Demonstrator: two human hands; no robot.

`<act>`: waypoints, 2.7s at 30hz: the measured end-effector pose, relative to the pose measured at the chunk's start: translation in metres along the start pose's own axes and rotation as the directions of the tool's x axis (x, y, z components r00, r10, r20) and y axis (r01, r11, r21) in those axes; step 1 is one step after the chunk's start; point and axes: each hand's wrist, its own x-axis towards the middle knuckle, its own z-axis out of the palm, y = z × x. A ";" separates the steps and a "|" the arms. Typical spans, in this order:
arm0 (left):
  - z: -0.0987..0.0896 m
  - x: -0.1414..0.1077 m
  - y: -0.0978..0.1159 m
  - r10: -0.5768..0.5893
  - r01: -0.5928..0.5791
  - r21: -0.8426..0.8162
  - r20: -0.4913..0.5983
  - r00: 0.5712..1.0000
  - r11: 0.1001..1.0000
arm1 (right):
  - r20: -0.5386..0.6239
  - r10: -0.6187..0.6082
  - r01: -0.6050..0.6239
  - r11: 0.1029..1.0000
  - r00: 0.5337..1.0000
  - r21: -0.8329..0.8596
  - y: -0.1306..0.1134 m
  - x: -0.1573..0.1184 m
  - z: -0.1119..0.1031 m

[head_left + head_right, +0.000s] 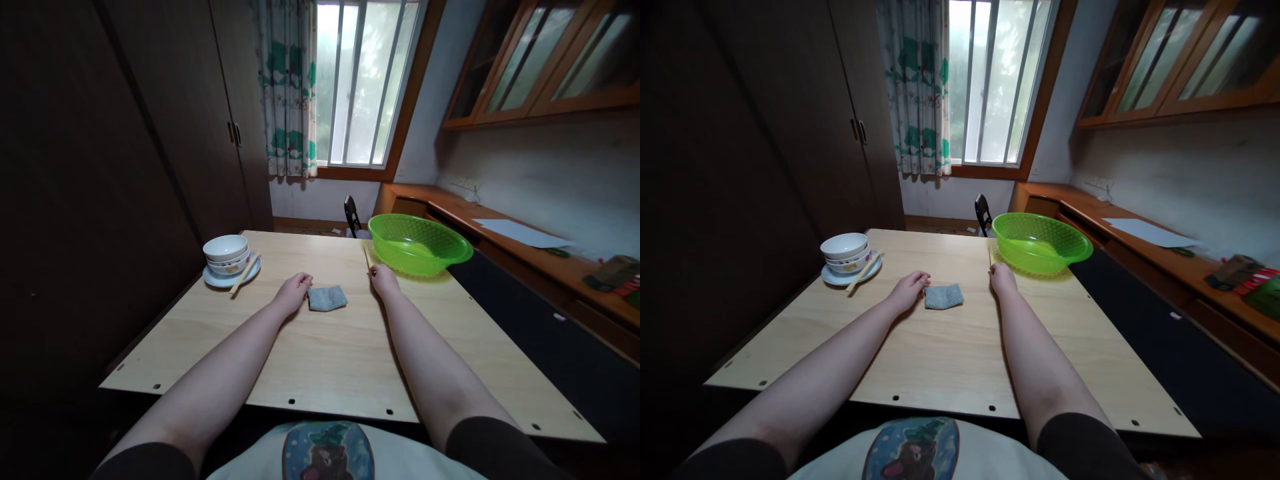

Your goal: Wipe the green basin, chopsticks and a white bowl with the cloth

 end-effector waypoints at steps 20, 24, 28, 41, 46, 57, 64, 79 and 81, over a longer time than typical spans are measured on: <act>-0.001 0.001 0.000 0.036 -0.035 0.088 -0.011 0.999 0.996 | 0.222 -0.040 0.084 0.978 0.974 -0.192 -0.020 -0.008 -0.006; -0.001 0.001 0.001 0.034 -0.033 0.088 -0.012 0.999 0.996 | 0.224 -0.062 0.110 0.972 0.973 -0.208 -0.017 -0.009 -0.002; 0.000 0.002 -0.003 0.028 -0.025 0.094 -0.028 0.999 0.995 | 0.242 -0.035 0.088 0.974 0.970 -0.209 -0.016 -0.009 0.000; -0.070 0.017 0.002 -0.086 0.338 0.676 -0.378 0.922 0.655 | 0.019 -0.066 0.067 0.997 0.998 -0.045 -0.016 -0.005 0.001; -0.093 0.017 -0.007 -0.201 0.501 0.654 -0.480 0.854 0.567 | -0.044 -0.160 0.160 0.987 0.986 0.011 -0.022 -0.008 0.000; -0.098 0.021 -0.011 -0.211 0.503 0.695 -0.466 0.859 0.514 | 0.147 -0.424 0.393 0.898 0.894 0.197 -0.072 -0.032 -0.011; -0.089 0.019 -0.003 -0.090 0.312 0.619 -0.363 0.927 0.721 | 0.323 -0.496 0.421 0.864 0.806 0.278 -0.093 -0.045 -0.010; -0.001 -0.001 0.009 -0.025 0.036 0.192 -0.059 0.998 0.981 | 0.386 -0.261 0.017 0.846 0.885 0.533 -0.108 -0.055 -0.002; -0.002 0.001 0.007 -0.067 0.074 0.101 -0.070 0.995 0.992 | 0.387 -0.239 -0.103 0.722 0.891 0.684 -0.109 -0.054 -0.003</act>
